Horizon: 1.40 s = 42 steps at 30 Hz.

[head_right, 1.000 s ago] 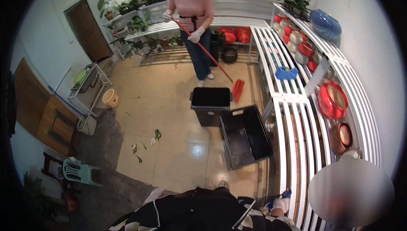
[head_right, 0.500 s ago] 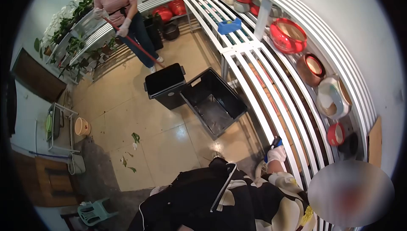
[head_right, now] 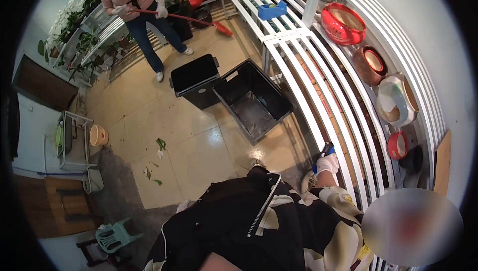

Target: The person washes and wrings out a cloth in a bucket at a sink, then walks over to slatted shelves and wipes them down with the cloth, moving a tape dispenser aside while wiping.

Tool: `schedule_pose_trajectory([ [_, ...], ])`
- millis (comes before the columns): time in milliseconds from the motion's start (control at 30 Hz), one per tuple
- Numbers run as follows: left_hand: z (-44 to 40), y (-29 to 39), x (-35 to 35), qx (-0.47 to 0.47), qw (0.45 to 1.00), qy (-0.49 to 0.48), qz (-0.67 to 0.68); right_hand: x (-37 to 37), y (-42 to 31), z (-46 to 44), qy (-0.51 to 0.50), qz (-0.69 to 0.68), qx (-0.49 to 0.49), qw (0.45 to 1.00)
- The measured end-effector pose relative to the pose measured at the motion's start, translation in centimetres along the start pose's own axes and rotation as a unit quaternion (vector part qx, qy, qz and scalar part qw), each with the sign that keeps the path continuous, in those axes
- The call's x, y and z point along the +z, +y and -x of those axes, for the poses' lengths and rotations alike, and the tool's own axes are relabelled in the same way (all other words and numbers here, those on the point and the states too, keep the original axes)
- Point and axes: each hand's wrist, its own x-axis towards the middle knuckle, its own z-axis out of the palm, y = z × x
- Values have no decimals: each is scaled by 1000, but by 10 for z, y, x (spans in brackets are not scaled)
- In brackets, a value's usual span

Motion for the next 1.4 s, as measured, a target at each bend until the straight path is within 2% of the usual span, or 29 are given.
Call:
schedule_pose_trajectory([
  [33, 0, 6, 10, -65, 993, 5, 97, -2, -3, 1, -4, -1, 12, 1000],
  [133, 9, 12, 17, -97, 987, 16, 124, -6, -6, 5, -2, 12, 25, 1000],
  [233, -14, -14, -4, -32, 988, -43, 142, -4, -5, 3, -1, 16, 22, 1000],
  [433, -23, -10, -7, -16, 999, -44, 7, -5, -4, 1, -7, -11, 39, 999],
  [733, -18, -15, -11, -2, 996, -48, -72, -1, -1, -5, -14, -12, 46, 999],
  [900, 10, -24, -20, 32, 990, -42, -129, 5, -1, -4, 3, -14, 20, 1000],
  [967, 27, -4, -6, 35, 990, -19, -136, -13, -6, 16, -10, -33, 7, 999],
  [1000, 32, 8, 1, 37, 989, -10, -141, -10, -4, 17, 16, -19, -16, 1000],
  [1067, 37, 18, 8, -2, 994, 10, -109, -4, -3, 15, 30, -11, -33, 999],
  [1133, 37, 13, 7, -85, 995, 28, -33, 2, -3, 9, 33, -16, -42, 998],
  [1167, 30, -2, 2, -66, 998, 17, 10, 4, -3, 8, 32, -16, -47, 998],
  [1233, 36, -16, 2, -52, 998, 41, 6, 6, -1, 6, 30, -21, -57, 998],
  [1300, 84, 41, 20, -43, 996, 69, -44, 9, -2, 3, 29, -26, -65, 997],
  [1400, 56, 4, 4, -62, 997, 51, 7, 12, -2, 1, 24, -34, -75, 996],
])
